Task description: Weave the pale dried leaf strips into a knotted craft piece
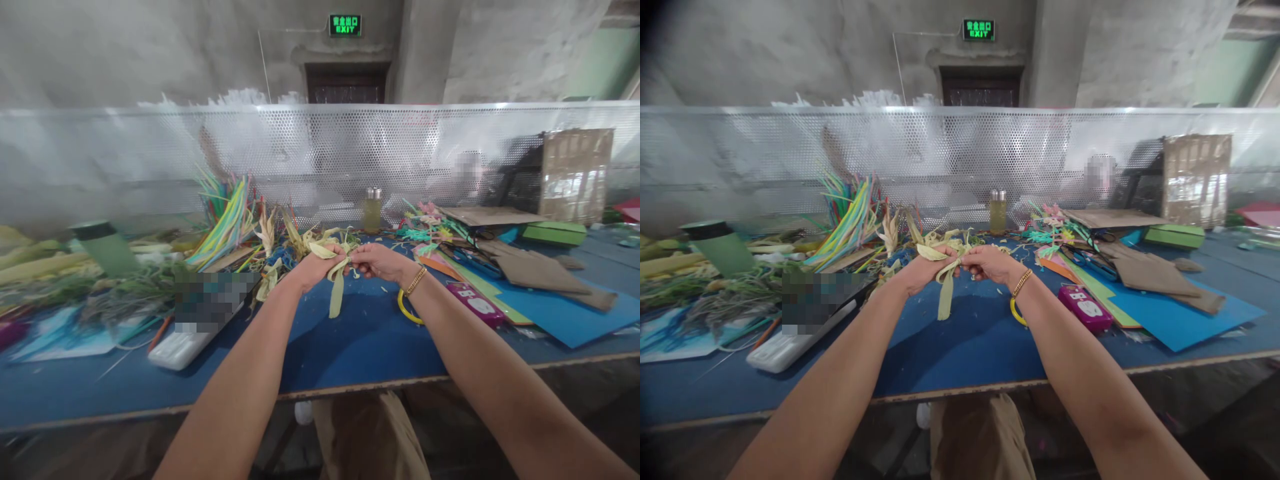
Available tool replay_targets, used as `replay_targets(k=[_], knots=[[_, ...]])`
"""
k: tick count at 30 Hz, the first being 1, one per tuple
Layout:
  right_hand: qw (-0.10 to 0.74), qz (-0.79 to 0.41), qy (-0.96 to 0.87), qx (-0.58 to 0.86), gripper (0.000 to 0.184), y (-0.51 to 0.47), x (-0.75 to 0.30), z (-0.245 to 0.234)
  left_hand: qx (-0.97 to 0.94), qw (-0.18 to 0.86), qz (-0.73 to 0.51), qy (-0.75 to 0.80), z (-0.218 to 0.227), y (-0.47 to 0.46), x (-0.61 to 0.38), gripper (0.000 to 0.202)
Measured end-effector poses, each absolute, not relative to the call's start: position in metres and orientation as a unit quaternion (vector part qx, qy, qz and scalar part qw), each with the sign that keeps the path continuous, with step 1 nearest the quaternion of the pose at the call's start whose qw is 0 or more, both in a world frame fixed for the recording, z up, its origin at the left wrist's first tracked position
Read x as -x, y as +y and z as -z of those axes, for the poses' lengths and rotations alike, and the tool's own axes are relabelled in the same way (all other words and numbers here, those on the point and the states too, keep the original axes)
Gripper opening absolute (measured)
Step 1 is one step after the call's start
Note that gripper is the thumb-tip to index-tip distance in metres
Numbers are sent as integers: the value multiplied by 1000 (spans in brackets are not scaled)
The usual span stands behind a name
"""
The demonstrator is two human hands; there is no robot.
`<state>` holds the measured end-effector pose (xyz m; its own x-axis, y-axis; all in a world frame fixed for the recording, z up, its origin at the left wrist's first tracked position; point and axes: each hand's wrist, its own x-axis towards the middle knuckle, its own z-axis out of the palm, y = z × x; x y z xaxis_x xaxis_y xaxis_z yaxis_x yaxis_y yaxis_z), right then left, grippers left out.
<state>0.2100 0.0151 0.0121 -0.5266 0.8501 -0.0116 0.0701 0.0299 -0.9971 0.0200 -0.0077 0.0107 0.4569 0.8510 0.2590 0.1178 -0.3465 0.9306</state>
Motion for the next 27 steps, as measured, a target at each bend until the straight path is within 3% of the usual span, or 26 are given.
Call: replay_targets(k=[15, 27], knots=[[366, -579, -621, 381, 21, 18, -205, -10, -677, 533, -397, 317, -7, -4, -19, 23], [385, -563, -632, 368, 13, 8, -204, -16, -686, 467, -435, 348, -10, -5, -19, 14]])
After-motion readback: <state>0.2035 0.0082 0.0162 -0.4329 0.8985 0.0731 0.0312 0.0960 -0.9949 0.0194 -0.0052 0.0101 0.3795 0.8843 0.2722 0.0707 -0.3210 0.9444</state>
